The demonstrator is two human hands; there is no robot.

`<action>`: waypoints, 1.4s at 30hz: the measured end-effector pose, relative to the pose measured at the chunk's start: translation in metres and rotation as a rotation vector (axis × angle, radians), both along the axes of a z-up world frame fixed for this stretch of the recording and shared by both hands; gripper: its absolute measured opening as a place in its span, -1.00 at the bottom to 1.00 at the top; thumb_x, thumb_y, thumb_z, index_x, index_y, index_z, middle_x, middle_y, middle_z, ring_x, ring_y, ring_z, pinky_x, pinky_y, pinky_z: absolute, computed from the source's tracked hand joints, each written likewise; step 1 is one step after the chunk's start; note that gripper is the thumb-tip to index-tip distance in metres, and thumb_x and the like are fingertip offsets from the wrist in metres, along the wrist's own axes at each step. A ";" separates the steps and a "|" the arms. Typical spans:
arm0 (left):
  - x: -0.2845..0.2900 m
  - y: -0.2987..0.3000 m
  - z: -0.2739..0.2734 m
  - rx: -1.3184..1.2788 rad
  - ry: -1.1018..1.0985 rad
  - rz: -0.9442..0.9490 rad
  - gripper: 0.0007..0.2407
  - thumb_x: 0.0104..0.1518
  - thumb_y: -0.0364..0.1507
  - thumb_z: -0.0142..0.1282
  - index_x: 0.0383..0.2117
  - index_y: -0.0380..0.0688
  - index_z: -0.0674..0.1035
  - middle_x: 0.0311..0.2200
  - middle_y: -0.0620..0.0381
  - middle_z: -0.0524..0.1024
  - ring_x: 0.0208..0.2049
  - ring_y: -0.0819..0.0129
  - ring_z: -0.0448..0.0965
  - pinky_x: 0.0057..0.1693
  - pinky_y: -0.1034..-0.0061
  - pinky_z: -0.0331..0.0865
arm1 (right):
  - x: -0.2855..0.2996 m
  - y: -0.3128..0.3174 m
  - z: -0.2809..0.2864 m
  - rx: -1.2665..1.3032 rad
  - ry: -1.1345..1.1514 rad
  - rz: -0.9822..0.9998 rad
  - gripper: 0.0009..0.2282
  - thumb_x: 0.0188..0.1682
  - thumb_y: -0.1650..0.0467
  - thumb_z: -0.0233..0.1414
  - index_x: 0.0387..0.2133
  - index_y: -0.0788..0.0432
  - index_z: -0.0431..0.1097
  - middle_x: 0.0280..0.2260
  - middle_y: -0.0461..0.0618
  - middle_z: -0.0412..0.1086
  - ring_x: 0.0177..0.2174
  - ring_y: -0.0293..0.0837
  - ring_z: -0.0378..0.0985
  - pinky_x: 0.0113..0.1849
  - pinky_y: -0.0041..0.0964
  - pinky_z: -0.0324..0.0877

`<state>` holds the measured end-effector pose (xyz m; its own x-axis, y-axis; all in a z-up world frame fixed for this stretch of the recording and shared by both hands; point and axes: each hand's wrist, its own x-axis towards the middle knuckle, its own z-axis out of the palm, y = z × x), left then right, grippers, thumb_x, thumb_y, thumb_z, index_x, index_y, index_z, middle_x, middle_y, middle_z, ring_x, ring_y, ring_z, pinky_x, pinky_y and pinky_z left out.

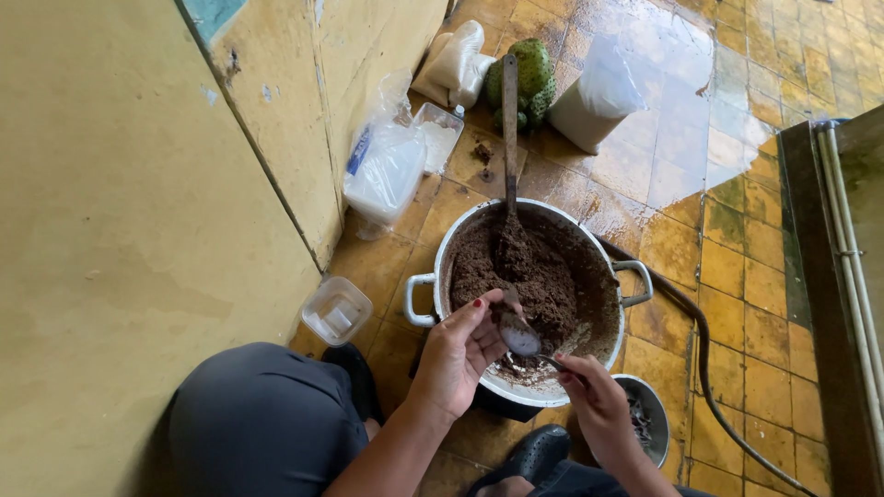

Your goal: Filling small plastic containers with a brown food paste using a spoon

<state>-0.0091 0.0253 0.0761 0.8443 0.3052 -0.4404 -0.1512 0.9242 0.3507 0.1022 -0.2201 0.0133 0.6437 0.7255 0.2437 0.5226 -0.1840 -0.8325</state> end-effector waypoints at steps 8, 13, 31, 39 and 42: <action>0.001 -0.003 -0.010 -0.008 0.037 -0.033 -0.67 0.26 -0.38 0.01 0.08 -0.25 0.60 -0.24 -0.15 0.66 -0.25 0.16 0.65 -0.02 0.30 0.57 | 0.010 -0.009 -0.006 0.005 0.561 -0.114 -0.79 0.10 0.44 0.02 -0.10 0.29 0.55 -0.45 -0.03 0.36 -0.48 -0.19 0.27 -0.42 -0.33 0.18; 0.004 -0.007 -0.021 -0.033 0.033 0.014 -0.71 0.25 -0.39 0.04 0.02 -0.25 0.63 -0.41 0.02 0.64 -0.33 0.20 0.67 -0.03 0.27 0.61 | 0.013 -0.013 -0.016 0.061 0.703 -0.133 -0.80 0.10 0.46 0.03 -0.11 0.32 0.53 -0.53 -0.05 0.27 -0.52 -0.18 0.19 -0.45 -0.32 0.07; 0.007 -0.010 -0.033 0.039 0.065 0.084 -0.74 0.27 -0.44 0.05 -0.01 -0.29 0.65 -0.41 0.02 0.60 -0.35 0.20 0.66 -0.02 0.28 0.63 | 0.023 -0.023 -0.014 0.024 0.692 -0.243 -0.81 0.04 0.51 0.10 -0.13 0.32 0.59 -0.38 0.03 0.48 -0.40 -0.17 0.41 -0.34 -0.32 0.34; 0.007 -0.003 -0.029 0.075 0.108 0.121 -0.75 0.29 -0.49 0.02 0.00 -0.35 0.62 -0.33 -0.19 0.64 -0.25 0.02 0.70 -0.02 0.31 0.64 | 0.030 -0.031 -0.007 0.055 0.682 -0.272 -0.82 0.04 0.50 0.09 -0.14 0.23 0.59 -0.44 -0.06 0.44 -0.45 -0.21 0.32 -0.37 -0.38 0.24; 0.007 -0.003 -0.025 0.091 0.119 0.114 -0.74 0.29 -0.49 0.00 0.02 -0.38 0.60 -0.26 -0.25 0.65 -0.16 -0.05 0.72 0.00 0.30 0.63 | 0.032 -0.033 -0.007 0.122 0.730 -0.281 -0.80 0.05 0.49 0.08 -0.10 0.28 0.55 -0.44 -0.04 0.42 -0.44 -0.19 0.31 -0.35 -0.35 0.23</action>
<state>-0.0024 0.0221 0.0507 0.7458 0.4387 -0.5013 -0.2054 0.8674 0.4533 0.1344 -0.2527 0.0059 0.8268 0.5070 -0.2437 -0.2164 -0.1131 -0.9697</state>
